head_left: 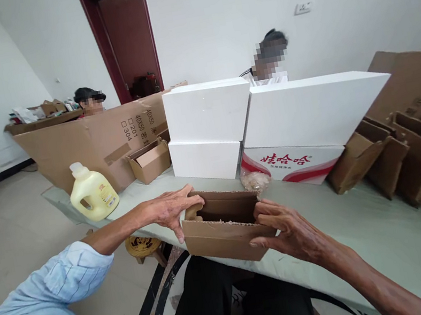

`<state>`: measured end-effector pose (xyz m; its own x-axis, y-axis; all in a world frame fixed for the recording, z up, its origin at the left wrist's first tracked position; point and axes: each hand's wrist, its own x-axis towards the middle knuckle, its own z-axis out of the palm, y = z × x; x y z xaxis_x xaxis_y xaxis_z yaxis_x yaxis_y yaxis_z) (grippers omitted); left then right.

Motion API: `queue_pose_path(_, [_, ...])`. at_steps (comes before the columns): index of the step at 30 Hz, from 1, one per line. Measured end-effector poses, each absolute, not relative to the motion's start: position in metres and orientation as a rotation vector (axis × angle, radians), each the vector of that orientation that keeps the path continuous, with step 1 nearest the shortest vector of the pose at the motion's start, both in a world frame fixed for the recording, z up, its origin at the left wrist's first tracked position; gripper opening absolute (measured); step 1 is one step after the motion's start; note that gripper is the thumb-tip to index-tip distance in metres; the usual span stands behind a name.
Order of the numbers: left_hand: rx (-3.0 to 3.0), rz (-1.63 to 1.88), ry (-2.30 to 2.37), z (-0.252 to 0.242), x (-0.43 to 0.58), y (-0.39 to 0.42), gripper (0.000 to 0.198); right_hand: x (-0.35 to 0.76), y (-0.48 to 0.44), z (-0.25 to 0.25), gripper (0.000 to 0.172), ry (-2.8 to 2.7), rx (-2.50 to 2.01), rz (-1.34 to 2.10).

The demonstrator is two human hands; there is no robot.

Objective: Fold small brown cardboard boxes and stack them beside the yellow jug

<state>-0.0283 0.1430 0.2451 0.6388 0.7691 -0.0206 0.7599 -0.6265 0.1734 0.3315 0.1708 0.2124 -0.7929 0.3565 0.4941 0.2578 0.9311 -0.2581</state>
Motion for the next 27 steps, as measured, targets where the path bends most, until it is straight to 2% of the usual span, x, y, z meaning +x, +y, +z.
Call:
queue_pose_path(5, [2.459,0.626,1.282,0.216,-0.036,0.128,0.095,0.347,0.172,0.188,0.029,-2.123,-0.604,0.346])
queue_pose_path(10, [2.044,1.22,1.345,0.167,-0.031,0.116,0.098,0.342,0.172,0.15,0.022,-1.638,-0.768,0.398])
queue_pose_path(12, [1.912,1.429,1.413,0.15,-0.024,0.118,0.101,0.332,0.17,0.138,0.034,-1.457,-0.822,0.426])
queue_pose_path(16, [1.709,1.799,1.52,0.124,-0.008,0.131,0.107,0.313,0.163,0.124,0.087,-1.226,-0.877,0.611])
queue_pose_path(20, [1.559,1.938,1.624,0.111,0.003,0.142,0.109,0.31,0.159,0.115,0.099,-1.158,-0.895,0.704])
queue_pose_path(22, [1.518,1.975,1.697,0.108,0.008,0.145,0.108,0.316,0.159,0.108,0.091,-1.214,-0.964,0.818])
queue_pose_path(25, [1.479,2.034,1.816,0.106,0.013,0.148,0.108,0.329,0.158,0.097,0.066,-1.407,-1.023,1.108])
queue_pose_path(27, [1.481,2.066,1.853,0.108,0.015,0.152,0.112,0.338,0.156,0.093,0.057,-1.516,-1.01,1.199])
